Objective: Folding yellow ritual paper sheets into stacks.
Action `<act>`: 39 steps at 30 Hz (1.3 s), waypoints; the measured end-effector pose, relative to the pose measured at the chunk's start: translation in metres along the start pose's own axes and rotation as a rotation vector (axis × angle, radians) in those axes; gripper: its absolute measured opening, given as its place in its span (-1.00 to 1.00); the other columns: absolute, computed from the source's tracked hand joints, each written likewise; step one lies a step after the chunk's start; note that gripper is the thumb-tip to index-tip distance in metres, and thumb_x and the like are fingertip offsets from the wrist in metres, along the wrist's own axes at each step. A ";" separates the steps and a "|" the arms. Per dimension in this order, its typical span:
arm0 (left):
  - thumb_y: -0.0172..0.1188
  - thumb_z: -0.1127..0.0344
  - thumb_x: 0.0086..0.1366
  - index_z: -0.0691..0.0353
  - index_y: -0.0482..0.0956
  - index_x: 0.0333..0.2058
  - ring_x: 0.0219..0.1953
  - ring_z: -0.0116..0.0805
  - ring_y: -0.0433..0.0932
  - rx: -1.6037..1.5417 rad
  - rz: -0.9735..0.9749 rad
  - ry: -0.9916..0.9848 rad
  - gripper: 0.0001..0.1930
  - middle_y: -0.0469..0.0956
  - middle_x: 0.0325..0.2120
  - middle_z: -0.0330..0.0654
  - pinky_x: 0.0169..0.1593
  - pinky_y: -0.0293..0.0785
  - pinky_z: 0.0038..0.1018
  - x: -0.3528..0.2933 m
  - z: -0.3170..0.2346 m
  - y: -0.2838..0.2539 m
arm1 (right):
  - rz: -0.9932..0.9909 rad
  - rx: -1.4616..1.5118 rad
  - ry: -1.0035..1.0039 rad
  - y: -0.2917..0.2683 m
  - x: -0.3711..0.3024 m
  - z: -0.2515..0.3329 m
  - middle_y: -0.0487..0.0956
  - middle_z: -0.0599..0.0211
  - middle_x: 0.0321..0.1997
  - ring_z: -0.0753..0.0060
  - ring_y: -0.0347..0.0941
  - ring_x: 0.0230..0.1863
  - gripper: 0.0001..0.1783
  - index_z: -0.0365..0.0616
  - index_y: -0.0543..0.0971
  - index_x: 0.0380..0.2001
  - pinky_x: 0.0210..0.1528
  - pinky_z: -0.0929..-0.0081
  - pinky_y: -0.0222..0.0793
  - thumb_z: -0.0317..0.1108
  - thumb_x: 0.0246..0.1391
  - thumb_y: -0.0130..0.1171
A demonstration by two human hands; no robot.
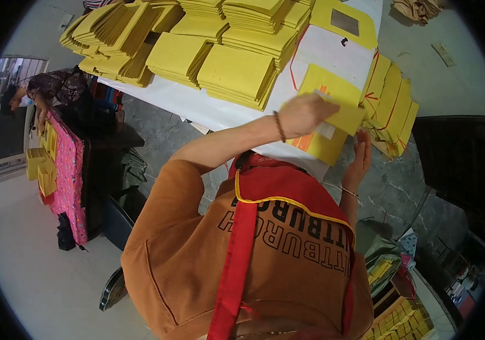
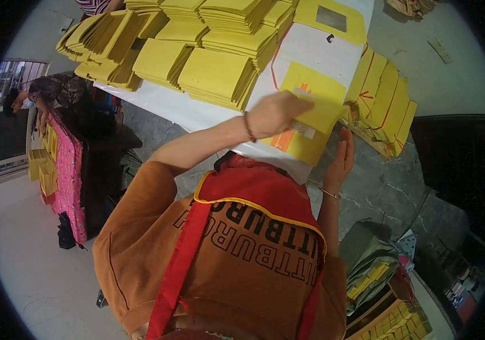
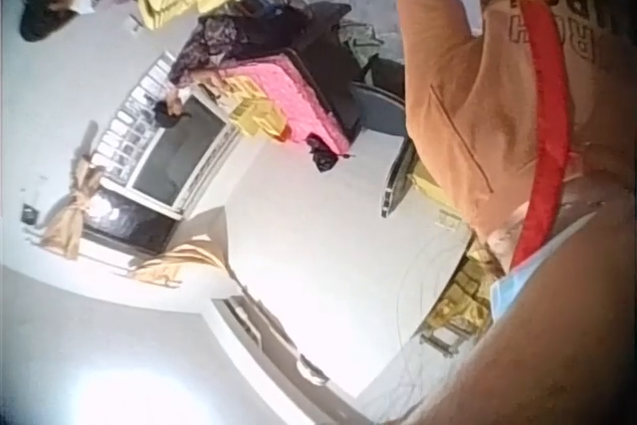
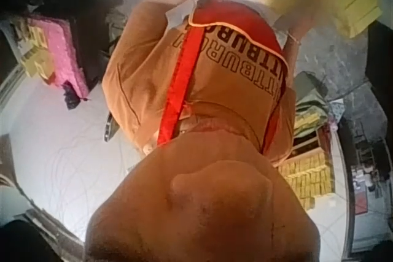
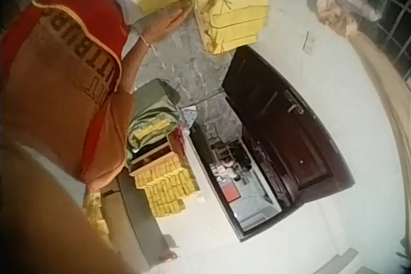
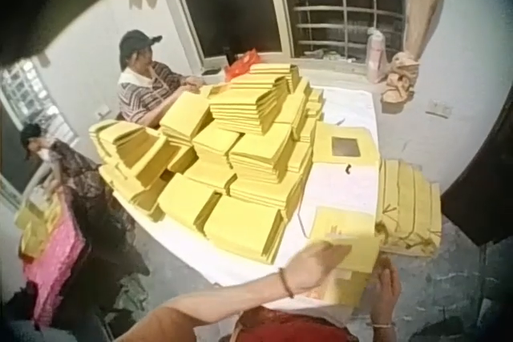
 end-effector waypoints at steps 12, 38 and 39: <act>0.03 0.51 -0.02 0.00 0.40 0.05 -0.03 -0.21 0.38 0.529 0.206 -0.259 -0.44 0.41 0.01 -0.24 -0.08 0.27 -0.35 -0.112 0.123 -0.098 | 0.078 -0.109 0.028 -0.003 -0.002 -0.031 0.50 0.31 -0.06 0.50 0.38 -0.02 -0.70 -0.23 0.45 -0.05 0.03 0.54 0.24 -0.35 0.18 -0.05; 0.08 0.50 -0.05 0.20 0.38 0.00 0.00 -0.02 0.32 0.015 0.340 -0.289 -0.48 0.35 -0.02 0.01 0.07 0.24 -0.24 -0.060 0.054 -0.059 | 0.335 -0.898 -0.544 0.038 -0.012 -0.002 0.41 0.37 0.04 0.20 0.21 0.17 -0.71 0.02 0.54 -0.20 0.11 0.22 0.11 -0.30 -0.07 0.14; 0.07 0.50 -0.02 0.23 0.45 -0.10 -0.10 -0.04 0.38 -0.039 0.295 -0.195 -0.59 0.42 -0.12 -0.01 -0.02 0.31 -0.28 -0.062 0.042 -0.038 | 0.342 -0.870 -0.579 0.039 -0.013 0.000 0.42 0.36 0.04 0.19 0.22 0.16 -0.72 0.01 0.54 -0.21 0.10 0.22 0.14 -0.30 -0.08 0.14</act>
Point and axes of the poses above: each hand's wrist, its own x-axis towards the middle knuckle, its own y-axis out of the palm, z = x × y, the point moved 8 cm from there along x, towards the middle knuckle
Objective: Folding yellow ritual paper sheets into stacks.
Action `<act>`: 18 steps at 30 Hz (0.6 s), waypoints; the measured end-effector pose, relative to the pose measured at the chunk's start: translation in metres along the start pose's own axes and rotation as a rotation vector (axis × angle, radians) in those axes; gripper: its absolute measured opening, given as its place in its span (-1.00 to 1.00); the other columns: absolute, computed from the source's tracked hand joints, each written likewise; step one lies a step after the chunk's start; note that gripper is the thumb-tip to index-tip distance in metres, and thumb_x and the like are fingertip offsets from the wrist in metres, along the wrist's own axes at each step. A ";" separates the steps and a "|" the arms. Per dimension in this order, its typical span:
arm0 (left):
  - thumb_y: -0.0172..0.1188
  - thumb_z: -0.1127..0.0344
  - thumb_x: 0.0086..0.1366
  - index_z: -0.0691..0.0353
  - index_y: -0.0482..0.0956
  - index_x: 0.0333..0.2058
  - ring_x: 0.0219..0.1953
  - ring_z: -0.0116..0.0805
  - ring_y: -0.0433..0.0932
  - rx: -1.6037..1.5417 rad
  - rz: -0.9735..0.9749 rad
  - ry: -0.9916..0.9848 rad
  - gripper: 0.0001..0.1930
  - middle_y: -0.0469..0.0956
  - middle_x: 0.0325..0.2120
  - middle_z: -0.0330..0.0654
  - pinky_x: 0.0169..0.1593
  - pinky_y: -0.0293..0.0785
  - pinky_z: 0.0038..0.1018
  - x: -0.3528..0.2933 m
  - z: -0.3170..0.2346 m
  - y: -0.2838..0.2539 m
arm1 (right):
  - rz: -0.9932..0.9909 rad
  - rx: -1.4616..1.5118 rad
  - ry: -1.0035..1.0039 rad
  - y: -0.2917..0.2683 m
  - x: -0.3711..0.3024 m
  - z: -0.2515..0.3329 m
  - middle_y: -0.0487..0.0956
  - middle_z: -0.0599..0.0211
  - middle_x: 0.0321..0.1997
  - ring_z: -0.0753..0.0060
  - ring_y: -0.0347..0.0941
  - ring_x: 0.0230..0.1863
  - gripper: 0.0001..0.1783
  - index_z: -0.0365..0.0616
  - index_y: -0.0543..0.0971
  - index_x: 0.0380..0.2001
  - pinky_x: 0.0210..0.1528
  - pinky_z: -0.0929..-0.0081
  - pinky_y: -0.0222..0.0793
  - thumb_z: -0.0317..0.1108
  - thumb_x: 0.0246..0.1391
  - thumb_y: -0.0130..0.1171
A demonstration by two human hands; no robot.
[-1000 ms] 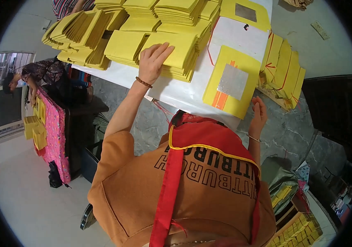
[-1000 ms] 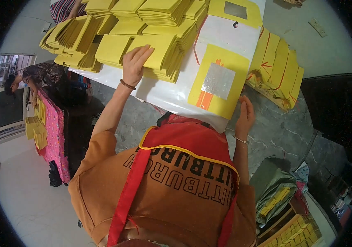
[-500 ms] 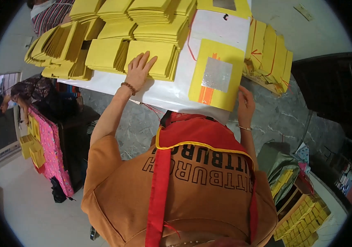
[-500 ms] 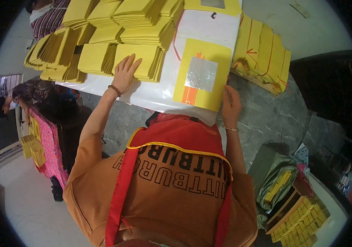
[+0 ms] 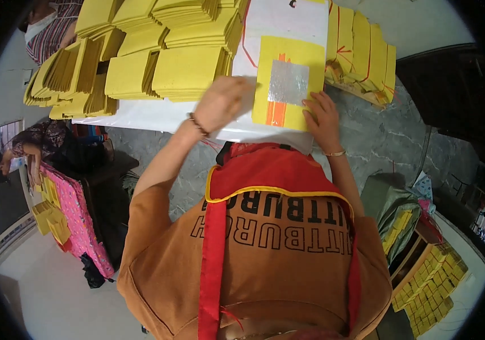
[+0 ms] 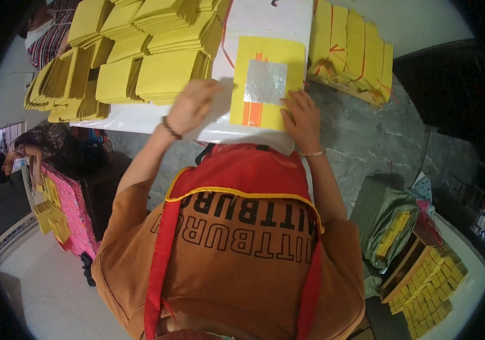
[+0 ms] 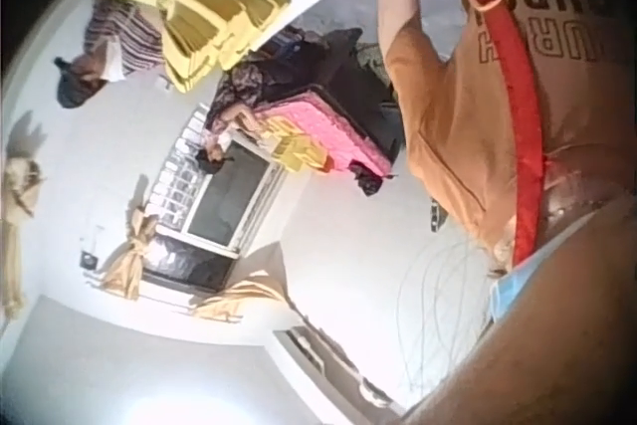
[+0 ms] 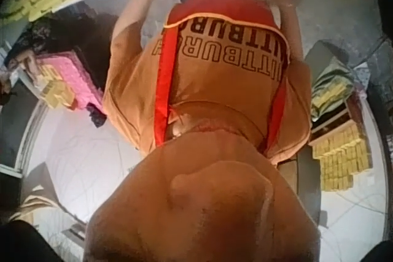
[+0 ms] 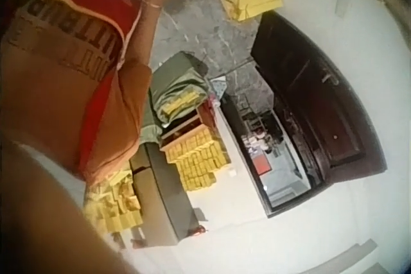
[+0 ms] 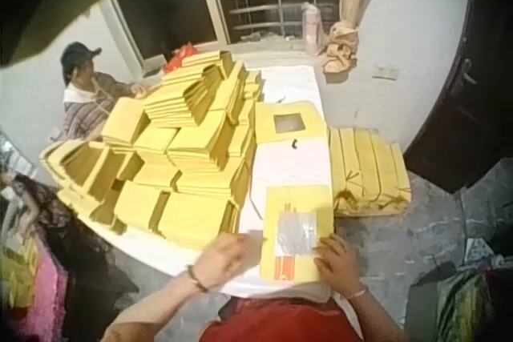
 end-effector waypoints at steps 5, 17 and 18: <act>0.22 0.26 0.02 0.27 0.45 -0.15 -0.15 -0.12 0.37 0.039 0.179 0.233 -0.60 0.42 -0.22 -0.05 -0.06 0.31 -0.31 0.004 -0.041 0.071 | -0.009 0.028 0.026 0.001 -0.001 -0.003 0.43 0.35 0.02 0.14 0.23 0.14 -0.73 0.00 0.55 -0.24 0.09 0.21 0.19 -0.30 -0.10 0.16; 0.07 0.26 0.22 0.32 0.54 -0.34 -0.35 -0.11 0.52 -0.396 0.368 -0.095 -0.78 0.55 -0.43 -0.04 -0.25 0.43 -0.37 0.027 0.008 0.084 | 0.027 0.837 0.359 0.020 -0.016 -0.047 0.33 0.22 0.15 0.27 0.11 0.24 -0.59 -0.10 0.56 -0.26 0.27 0.34 -0.11 -0.05 0.13 -0.13; 0.07 0.25 0.23 0.33 0.54 -0.33 -0.35 -0.14 0.53 -0.442 0.400 -0.147 -0.77 0.56 -0.42 -0.04 -0.25 0.43 -0.39 0.027 0.011 0.086 | 0.025 0.855 0.326 0.018 -0.015 -0.044 0.33 0.21 0.15 0.29 0.10 0.24 -0.55 -0.10 0.57 -0.25 0.27 0.35 -0.11 -0.01 0.15 -0.17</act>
Point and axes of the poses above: each hand's wrist, its own x-axis towards the middle knuckle, its own y-axis out of the palm, z = x × y, the point moved 8 cm from there along x, towards the middle knuckle
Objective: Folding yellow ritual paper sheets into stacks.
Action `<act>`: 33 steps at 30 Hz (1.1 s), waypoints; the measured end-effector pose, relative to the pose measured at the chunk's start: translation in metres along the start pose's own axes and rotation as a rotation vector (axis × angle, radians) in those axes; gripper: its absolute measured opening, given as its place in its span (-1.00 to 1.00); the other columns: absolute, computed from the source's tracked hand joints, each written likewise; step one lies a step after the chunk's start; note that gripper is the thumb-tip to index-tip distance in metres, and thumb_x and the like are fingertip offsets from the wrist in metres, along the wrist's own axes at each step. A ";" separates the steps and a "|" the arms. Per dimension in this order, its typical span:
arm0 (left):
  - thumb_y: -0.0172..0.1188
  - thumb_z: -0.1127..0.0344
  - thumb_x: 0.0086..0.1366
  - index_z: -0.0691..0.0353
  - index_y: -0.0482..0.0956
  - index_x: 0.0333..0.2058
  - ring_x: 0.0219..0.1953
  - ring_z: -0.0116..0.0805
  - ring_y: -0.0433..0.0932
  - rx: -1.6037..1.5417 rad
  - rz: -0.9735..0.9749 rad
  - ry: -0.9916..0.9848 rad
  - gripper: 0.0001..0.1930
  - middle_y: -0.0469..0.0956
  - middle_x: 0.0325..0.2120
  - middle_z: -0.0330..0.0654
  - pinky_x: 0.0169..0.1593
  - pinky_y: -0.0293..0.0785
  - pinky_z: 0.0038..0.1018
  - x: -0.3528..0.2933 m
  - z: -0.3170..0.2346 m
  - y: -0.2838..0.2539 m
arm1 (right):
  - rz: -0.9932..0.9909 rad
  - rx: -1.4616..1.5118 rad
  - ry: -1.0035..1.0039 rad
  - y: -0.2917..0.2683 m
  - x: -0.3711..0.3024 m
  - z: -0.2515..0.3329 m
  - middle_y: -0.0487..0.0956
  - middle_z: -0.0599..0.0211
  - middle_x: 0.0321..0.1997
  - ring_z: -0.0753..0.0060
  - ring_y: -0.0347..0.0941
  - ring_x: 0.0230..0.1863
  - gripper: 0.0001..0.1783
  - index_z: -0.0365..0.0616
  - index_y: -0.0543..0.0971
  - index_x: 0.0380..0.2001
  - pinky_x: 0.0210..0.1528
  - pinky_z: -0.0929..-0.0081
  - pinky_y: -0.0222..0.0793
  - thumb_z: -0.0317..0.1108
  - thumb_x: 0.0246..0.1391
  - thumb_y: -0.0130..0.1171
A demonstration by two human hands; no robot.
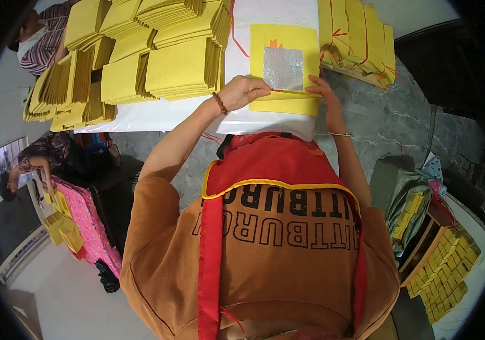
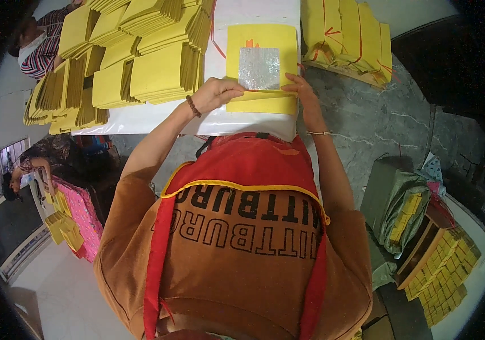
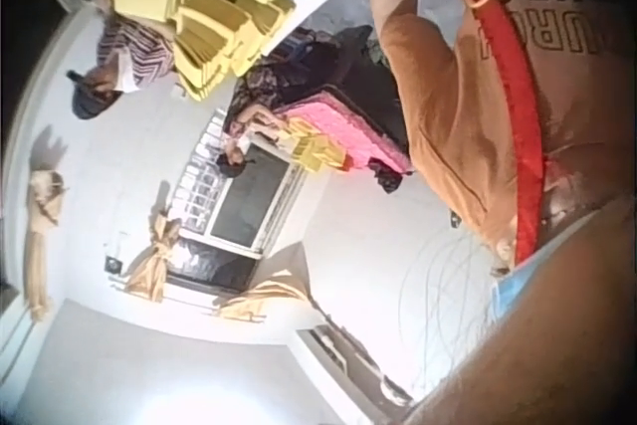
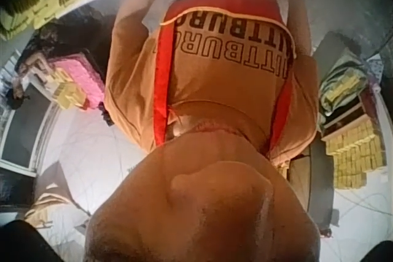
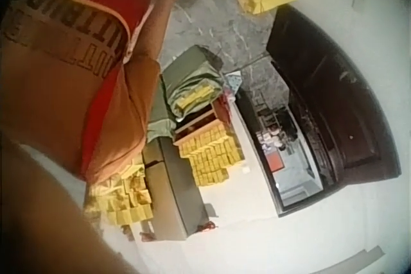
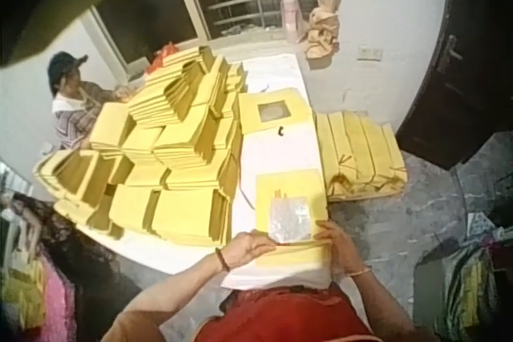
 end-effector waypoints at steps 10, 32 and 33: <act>0.09 0.27 0.21 0.34 0.55 -0.33 -0.39 -0.34 0.53 -0.132 0.041 -0.127 -0.78 0.57 -0.46 -0.09 -0.28 0.41 -0.48 0.004 0.014 -0.001 | 0.075 -0.134 -0.015 0.007 -0.001 0.010 0.31 0.26 0.17 0.31 0.14 0.23 -0.55 -0.15 0.48 -0.10 0.24 0.38 0.00 -0.25 -0.11 0.23; 0.13 0.26 0.12 0.12 0.48 -0.09 -0.34 -0.35 0.50 0.120 0.026 0.134 -0.66 0.52 -0.32 -0.14 -0.24 0.44 -0.46 -0.001 -0.021 0.005 | 0.018 -0.152 -0.047 -0.001 0.006 0.000 0.40 0.30 0.10 0.31 0.27 0.15 -0.58 -0.10 0.52 -0.15 0.18 0.45 0.13 -0.58 -0.18 0.16; 0.15 0.24 0.11 0.01 0.42 -0.01 -0.31 -0.31 0.49 0.365 -0.090 0.330 -0.58 0.47 -0.20 -0.15 -0.21 0.44 -0.44 -0.007 -0.046 0.005 | 0.019 -0.180 -0.057 0.000 0.005 0.002 0.40 0.29 0.10 0.31 0.26 0.15 -0.57 -0.10 0.51 -0.14 0.18 0.45 0.13 -0.62 -0.19 0.13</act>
Point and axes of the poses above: each hand's wrist, its own x-axis towards the middle knuckle, its own y-axis out of the palm, z = x × y, the point moved 8 cm from there along x, towards the middle knuckle
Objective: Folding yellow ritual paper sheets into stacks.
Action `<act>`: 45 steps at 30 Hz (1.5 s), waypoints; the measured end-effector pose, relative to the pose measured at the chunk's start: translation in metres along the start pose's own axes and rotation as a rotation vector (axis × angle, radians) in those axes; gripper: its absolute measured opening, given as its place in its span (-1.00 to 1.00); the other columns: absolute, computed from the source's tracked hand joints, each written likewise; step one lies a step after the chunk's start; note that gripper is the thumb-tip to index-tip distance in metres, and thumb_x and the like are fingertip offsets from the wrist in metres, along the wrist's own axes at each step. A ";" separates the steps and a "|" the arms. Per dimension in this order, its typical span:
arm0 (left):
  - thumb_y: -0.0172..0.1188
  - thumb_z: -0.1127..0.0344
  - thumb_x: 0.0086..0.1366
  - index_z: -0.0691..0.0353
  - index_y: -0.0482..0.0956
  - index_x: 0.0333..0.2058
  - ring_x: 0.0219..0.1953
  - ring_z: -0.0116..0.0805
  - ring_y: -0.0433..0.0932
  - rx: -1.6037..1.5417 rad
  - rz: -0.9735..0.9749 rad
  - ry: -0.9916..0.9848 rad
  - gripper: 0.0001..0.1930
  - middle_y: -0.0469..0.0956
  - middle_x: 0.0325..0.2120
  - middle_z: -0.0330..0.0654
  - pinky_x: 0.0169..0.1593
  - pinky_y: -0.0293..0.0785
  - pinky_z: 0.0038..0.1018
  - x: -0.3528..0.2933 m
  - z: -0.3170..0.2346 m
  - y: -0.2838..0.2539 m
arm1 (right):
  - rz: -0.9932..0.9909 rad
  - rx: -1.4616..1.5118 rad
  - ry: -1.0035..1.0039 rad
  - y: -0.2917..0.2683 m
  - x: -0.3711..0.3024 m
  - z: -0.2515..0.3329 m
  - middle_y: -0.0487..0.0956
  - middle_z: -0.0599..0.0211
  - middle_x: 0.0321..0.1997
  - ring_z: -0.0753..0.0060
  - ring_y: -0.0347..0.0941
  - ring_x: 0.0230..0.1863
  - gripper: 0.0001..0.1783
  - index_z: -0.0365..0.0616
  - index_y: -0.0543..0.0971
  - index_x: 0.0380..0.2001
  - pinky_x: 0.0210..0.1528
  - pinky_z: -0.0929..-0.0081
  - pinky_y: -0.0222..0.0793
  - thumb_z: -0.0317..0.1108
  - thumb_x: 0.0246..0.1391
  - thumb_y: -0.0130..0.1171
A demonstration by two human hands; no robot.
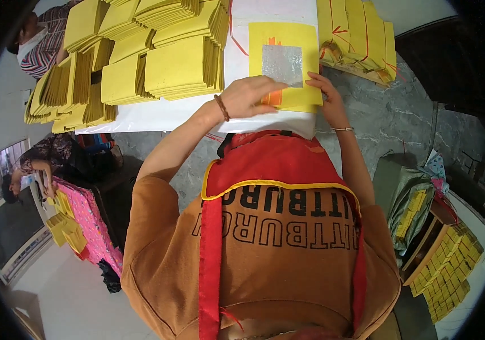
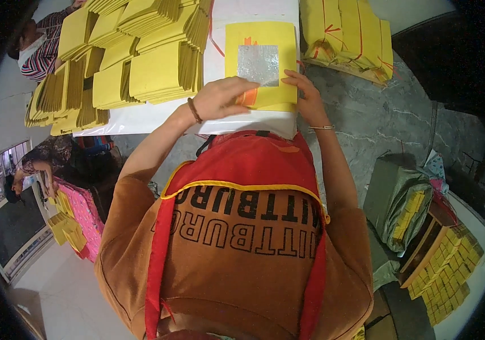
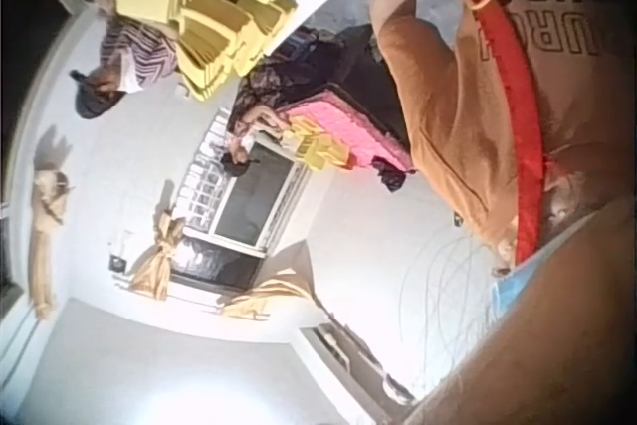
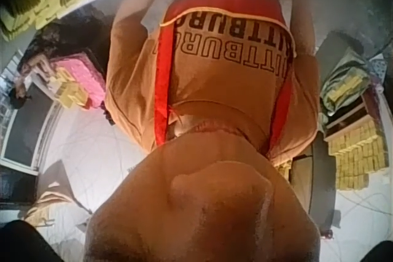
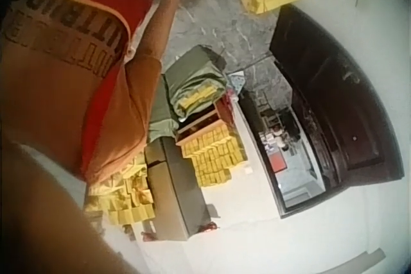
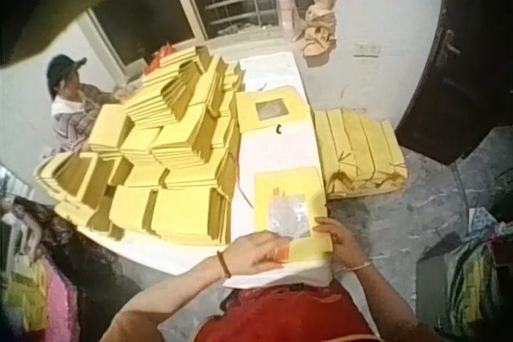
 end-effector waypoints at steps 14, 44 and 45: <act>0.31 0.22 -0.13 0.12 0.42 -0.03 -0.05 -0.19 0.33 0.306 0.130 0.131 -0.41 0.30 0.02 -0.10 0.00 0.29 -0.35 -0.007 -0.014 0.023 | 0.020 0.147 0.040 -0.002 0.004 0.000 0.41 0.30 0.07 0.37 0.25 0.14 -0.57 -0.14 0.49 -0.12 0.19 0.47 0.09 -0.60 -0.17 0.13; 0.16 0.28 0.13 0.27 0.31 -0.11 -0.22 -0.04 0.48 -0.197 -0.149 -0.149 -0.62 0.36 -0.03 0.01 -0.15 0.44 -0.28 -0.007 0.015 -0.011 | -0.097 0.201 0.201 0.001 0.002 -0.025 0.49 0.41 -0.16 0.57 0.34 -0.12 -0.67 -0.16 0.46 -0.10 -0.04 0.59 0.24 -0.35 0.04 0.14; 0.16 0.28 0.13 0.27 0.31 -0.11 -0.22 -0.04 0.48 -0.194 -0.154 -0.151 -0.62 0.36 -0.03 0.01 -0.15 0.44 -0.28 -0.010 0.018 -0.011 | -0.112 0.187 0.190 0.001 0.002 -0.023 0.51 0.42 -0.21 0.58 0.35 -0.16 -0.69 -0.17 0.46 -0.11 -0.07 0.61 0.26 -0.35 0.06 0.13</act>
Point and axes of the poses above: each hand's wrist, its own x-axis towards the middle knuckle, its own y-axis out of the palm, z = x × y, the point moved 8 cm from there along x, towards the middle knuckle
